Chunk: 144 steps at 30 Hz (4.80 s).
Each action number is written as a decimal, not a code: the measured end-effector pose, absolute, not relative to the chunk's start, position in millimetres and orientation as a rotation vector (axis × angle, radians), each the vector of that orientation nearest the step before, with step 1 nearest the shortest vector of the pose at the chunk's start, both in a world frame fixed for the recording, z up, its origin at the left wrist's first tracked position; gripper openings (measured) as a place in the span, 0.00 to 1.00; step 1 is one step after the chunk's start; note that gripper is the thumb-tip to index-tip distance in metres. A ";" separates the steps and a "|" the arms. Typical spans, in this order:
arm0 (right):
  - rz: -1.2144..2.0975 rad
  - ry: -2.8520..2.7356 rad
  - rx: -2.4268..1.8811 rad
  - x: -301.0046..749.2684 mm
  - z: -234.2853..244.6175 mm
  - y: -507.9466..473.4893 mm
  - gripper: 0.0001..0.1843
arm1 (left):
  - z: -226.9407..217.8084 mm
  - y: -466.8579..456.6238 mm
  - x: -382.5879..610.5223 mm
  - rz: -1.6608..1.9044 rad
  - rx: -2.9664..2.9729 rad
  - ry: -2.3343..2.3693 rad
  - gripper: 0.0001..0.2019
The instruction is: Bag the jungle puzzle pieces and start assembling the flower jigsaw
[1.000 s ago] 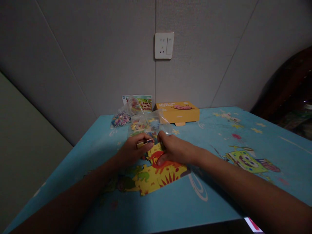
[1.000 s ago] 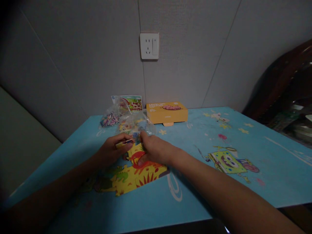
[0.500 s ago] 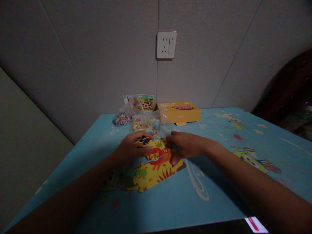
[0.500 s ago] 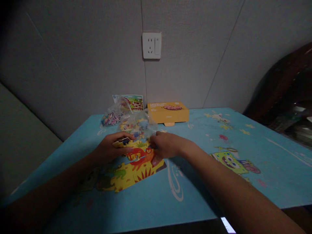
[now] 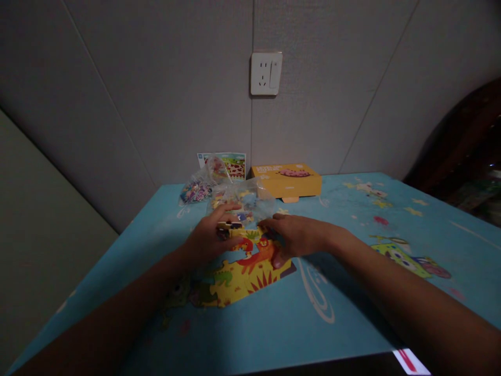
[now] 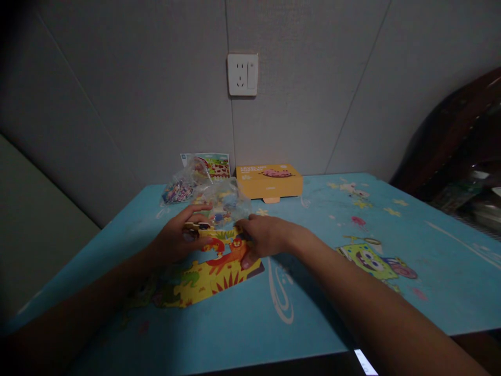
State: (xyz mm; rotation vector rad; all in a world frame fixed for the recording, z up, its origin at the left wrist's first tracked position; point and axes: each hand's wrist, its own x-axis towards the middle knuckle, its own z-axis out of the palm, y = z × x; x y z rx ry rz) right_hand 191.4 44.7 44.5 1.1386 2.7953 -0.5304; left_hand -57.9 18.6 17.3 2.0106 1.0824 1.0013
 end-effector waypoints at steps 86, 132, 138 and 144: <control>-0.663 3.239 0.794 131.8 21.7 -2.4 0.35 | 13.2 27.6 -63.5 0.798 2.467 1.161 0.13; -0.723 3.194 1.161 148.2 27.3 18.0 0.22 | 22.9 22.4 -64.9 0.743 2.342 1.170 0.21; -0.406 3.191 1.281 152.9 34.1 22.5 0.14 | 21.1 22.0 -67.9 0.644 2.493 1.054 0.16; -0.262 2.958 1.106 166.3 46.4 21.1 0.35 | 19.1 21.6 -67.7 0.844 2.498 1.175 0.12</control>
